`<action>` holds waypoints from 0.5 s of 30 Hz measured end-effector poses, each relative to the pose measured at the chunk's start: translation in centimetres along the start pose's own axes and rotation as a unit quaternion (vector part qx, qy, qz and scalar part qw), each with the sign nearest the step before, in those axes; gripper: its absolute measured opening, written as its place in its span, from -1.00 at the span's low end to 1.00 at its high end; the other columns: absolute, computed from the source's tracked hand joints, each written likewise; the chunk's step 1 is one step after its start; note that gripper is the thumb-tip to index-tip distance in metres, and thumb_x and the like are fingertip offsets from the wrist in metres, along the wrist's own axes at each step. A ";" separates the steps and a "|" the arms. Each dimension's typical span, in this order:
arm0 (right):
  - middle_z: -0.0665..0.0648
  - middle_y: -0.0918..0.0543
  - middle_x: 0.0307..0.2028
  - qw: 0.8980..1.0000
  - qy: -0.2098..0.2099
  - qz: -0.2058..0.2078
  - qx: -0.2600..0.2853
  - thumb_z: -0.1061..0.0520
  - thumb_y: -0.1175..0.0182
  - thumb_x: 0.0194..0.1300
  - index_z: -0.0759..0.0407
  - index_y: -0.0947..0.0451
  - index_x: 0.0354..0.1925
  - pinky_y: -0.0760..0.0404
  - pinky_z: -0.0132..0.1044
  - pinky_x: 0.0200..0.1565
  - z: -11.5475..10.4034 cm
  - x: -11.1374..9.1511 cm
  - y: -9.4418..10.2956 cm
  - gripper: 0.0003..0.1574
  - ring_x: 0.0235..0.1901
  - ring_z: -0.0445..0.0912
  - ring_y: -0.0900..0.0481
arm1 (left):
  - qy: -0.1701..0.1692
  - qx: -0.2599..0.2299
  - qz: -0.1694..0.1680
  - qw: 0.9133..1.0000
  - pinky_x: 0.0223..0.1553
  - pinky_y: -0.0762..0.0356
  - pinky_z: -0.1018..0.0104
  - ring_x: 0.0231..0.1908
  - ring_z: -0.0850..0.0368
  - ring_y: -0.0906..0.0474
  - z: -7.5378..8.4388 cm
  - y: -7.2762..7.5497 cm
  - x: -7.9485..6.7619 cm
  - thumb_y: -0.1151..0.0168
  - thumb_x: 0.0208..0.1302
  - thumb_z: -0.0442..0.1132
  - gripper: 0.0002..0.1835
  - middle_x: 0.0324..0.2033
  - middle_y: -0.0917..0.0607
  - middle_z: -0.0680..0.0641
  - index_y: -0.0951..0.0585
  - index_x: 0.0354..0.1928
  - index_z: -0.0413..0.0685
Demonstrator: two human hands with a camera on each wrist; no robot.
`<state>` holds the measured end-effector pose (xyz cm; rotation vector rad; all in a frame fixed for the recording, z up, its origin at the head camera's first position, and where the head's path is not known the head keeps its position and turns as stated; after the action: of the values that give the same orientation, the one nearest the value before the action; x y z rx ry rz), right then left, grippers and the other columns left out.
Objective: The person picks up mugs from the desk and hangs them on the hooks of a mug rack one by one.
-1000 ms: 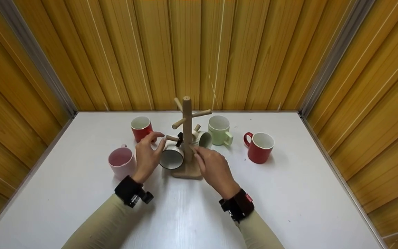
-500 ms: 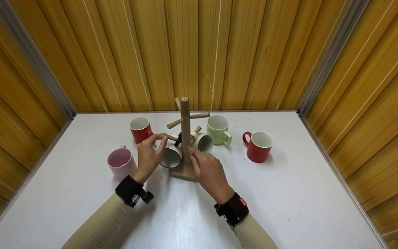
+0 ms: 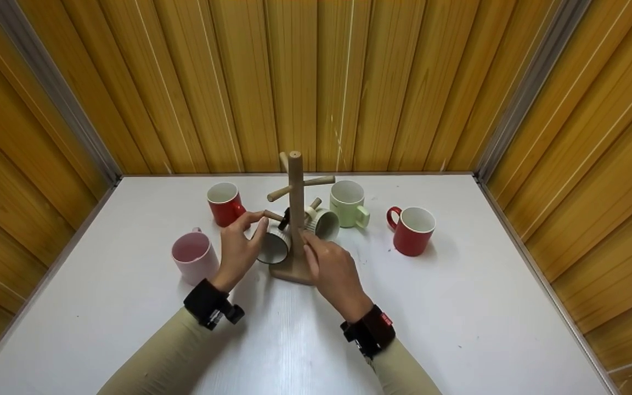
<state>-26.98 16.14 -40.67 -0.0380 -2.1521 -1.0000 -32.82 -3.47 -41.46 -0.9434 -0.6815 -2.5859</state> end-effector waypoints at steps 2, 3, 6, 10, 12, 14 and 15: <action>0.15 -0.80 -0.15 1.000 -0.002 0.002 0.001 0.29 -0.26 0.42 0.25 -0.65 0.19 -0.67 -0.24 -0.39 0.1 -0.1 0.0 -0.61 -0.45 -0.18 -0.66 | 0.000 0.003 -0.005 1.000 -0.05 -0.63 -0.02 -0.12 -0.11 -0.75 0.1 0.0 0.0 -0.37 0.29 -0.32 -0.85 -0.20 -0.81 -0.17 -0.75 -0.16 -0.23; 0.15 -0.80 -0.17 1.000 -0.002 0.002 0.002 0.28 -0.27 0.42 0.25 -0.65 0.19 -0.67 -0.24 -0.39 0.2 -0.1 -0.1 -0.61 -0.45 -0.18 -0.66 | -0.001 0.005 -0.009 1.000 -0.05 -0.63 -0.02 -0.12 -0.11 -0.75 0.1 0.0 0.0 -0.37 0.29 -0.32 -0.85 -0.20 -0.81 -0.18 -0.75 -0.15 -0.23; 0.15 -0.80 -0.25 1.000 -0.001 0.000 0.001 0.27 -0.27 0.42 0.24 -0.65 0.19 -0.66 -0.24 -0.40 0.3 -0.1 -0.1 -0.61 -0.46 -0.19 -0.65 | -0.002 0.013 -0.029 0.999 -0.04 -0.63 -0.03 -0.10 -0.14 -0.74 0.3 0.0 0.0 -0.37 0.29 -0.31 -0.84 -0.17 -0.80 -0.19 -0.72 -0.13 -0.23; 0.15 -0.79 -0.31 1.000 -0.005 -0.015 0.006 0.26 -0.27 0.43 0.21 -0.64 0.21 -0.67 -0.25 -0.40 0.5 -0.1 -0.1 -0.60 -0.47 -0.19 -0.66 | 0.002 0.032 -0.077 0.997 0.00 -0.62 -0.06 -0.05 -0.18 -0.72 0.5 0.1 0.1 -0.38 0.31 -0.28 -0.78 -0.11 -0.79 -0.20 -0.70 -0.06 -0.20; 0.14 -0.79 -0.32 1.000 -0.009 -0.025 0.012 0.25 -0.27 0.43 0.20 -0.64 0.22 -0.69 -0.23 -0.40 0.6 -0.1 0.0 -0.59 -0.46 -0.18 -0.67 | 0.000 0.045 -0.104 0.994 0.03 -0.61 -0.08 -0.03 -0.20 -0.70 0.6 0.3 0.1 -0.38 0.32 -0.26 -0.73 -0.06 -0.77 -0.20 -0.70 0.01 -0.18; 0.13 -0.78 -0.33 0.999 -0.013 -0.034 0.016 0.25 -0.27 0.44 0.18 -0.64 0.23 -0.70 -0.22 -0.39 0.8 0.0 0.1 -0.58 -0.45 -0.17 -0.69 | -0.009 0.068 -0.123 0.990 0.05 -0.60 -0.08 0.00 -0.20 -0.68 0.7 0.6 0.1 -0.38 0.32 -0.24 -0.69 -0.02 -0.76 -0.19 -0.69 0.07 -0.16; 0.14 -0.78 -0.33 0.999 -0.015 -0.040 0.019 0.24 -0.26 0.44 0.17 -0.64 0.24 -0.70 -0.21 -0.39 1.0 0.0 0.2 -0.58 -0.45 -0.16 -0.69 | -0.015 0.080 -0.127 0.988 0.06 -0.59 -0.07 0.00 -0.20 -0.68 0.7 0.8 0.1 -0.38 0.32 -0.23 -0.67 0.00 -0.75 -0.19 -0.69 0.09 -0.16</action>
<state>-27.50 16.92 -40.97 0.0521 -2.2153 -1.0102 -32.19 -3.81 -40.66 -0.8977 -1.0643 -2.6852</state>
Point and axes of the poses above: each hand's wrist, its own x-axis towards the middle knuckle, its own y-axis out of the back of the hand, z = x × y, the point moved 9 cm from there along x, towards the middle knuckle
